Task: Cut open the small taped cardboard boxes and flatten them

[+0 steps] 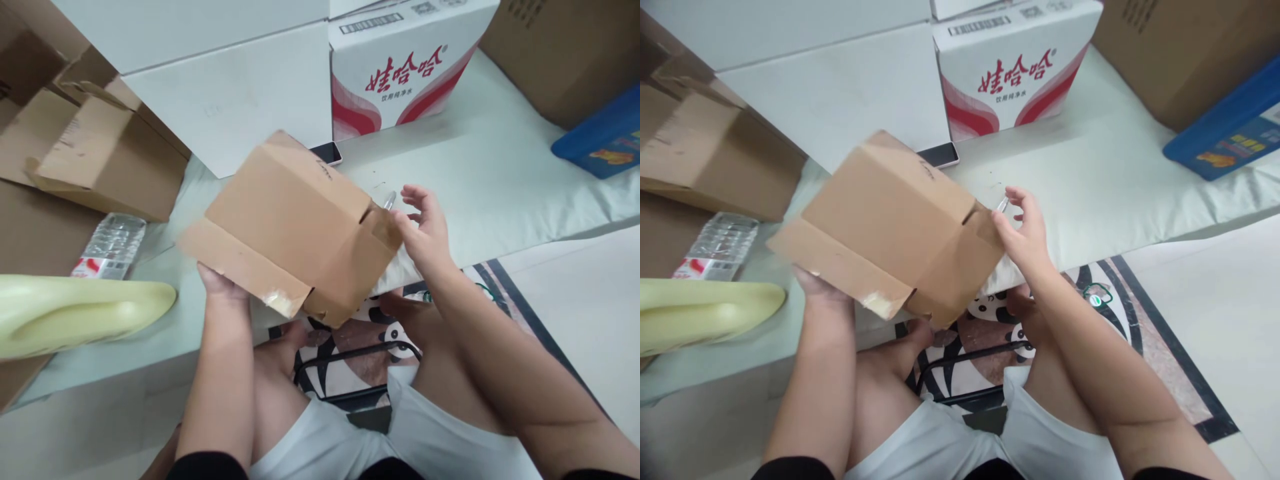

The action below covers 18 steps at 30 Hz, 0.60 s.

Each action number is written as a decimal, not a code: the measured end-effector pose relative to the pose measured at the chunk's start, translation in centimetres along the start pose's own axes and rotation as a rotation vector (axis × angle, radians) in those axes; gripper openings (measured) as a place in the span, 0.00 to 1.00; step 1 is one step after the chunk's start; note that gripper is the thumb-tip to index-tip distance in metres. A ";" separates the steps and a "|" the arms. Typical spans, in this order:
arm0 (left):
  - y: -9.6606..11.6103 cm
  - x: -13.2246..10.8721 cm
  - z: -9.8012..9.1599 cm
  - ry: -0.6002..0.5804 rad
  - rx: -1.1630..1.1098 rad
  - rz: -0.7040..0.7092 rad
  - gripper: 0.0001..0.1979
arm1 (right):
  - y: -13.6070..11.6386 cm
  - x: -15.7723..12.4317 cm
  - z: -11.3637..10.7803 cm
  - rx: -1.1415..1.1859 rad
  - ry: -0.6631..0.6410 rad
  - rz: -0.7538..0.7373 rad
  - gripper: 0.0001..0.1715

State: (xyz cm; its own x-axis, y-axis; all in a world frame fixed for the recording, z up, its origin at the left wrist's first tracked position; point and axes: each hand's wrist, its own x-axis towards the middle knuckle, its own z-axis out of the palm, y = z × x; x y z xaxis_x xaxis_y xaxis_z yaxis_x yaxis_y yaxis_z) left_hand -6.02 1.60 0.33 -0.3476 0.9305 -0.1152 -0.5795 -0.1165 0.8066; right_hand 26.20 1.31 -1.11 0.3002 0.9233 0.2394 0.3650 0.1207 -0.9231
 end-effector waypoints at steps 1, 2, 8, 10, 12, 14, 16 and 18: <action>0.1 0.1 0.2 0.009 -0.024 0.043 0.23 | 0.2 0.0 0.0 -0.005 -0.001 0.022 0.33; 0.2 0.2 0.4 0.015 -0.043 0.081 0.23 | 0.4 0.1 0.1 0.029 -0.016 0.066 0.37; 0.3 0.0 0.3 -0.025 0.141 0.203 0.20 | 0.5 0.1 0.9 0.524 -0.256 0.464 0.40; 0.2 -0.2 0.2 -0.072 0.179 0.191 0.20 | -0.1 -0.2 0.9 0.578 -0.356 0.515 0.37; 0.1 -0.3 0.4 -0.116 0.140 0.183 0.21 | -0.8 -0.8 0.8 0.547 -0.497 0.546 0.35; 0.0 -0.2 0.7 -0.121 0.082 0.152 0.19 | -1.7 -1.4 0.5 0.504 -0.537 0.552 0.33; -0.1 0.0 1.0 -0.089 0.042 0.057 0.15 | -2.6 -1.7 -0.1 0.497 -0.404 0.506 0.31; -0.1 0.1 1.3 -0.073 0.017 -0.131 0.11 | -3.4 -1.4 -1.1 0.507 -0.193 0.417 0.29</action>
State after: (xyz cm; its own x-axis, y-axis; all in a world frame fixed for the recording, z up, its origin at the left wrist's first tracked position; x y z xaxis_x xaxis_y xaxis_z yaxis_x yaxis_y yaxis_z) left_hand -5.08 2.15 1.00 -0.2150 0.9602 -0.1781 -0.6036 0.0127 0.7972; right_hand 25.51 -0.83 2.05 0.1462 0.9725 -0.1814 -0.2191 -0.1470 -0.9646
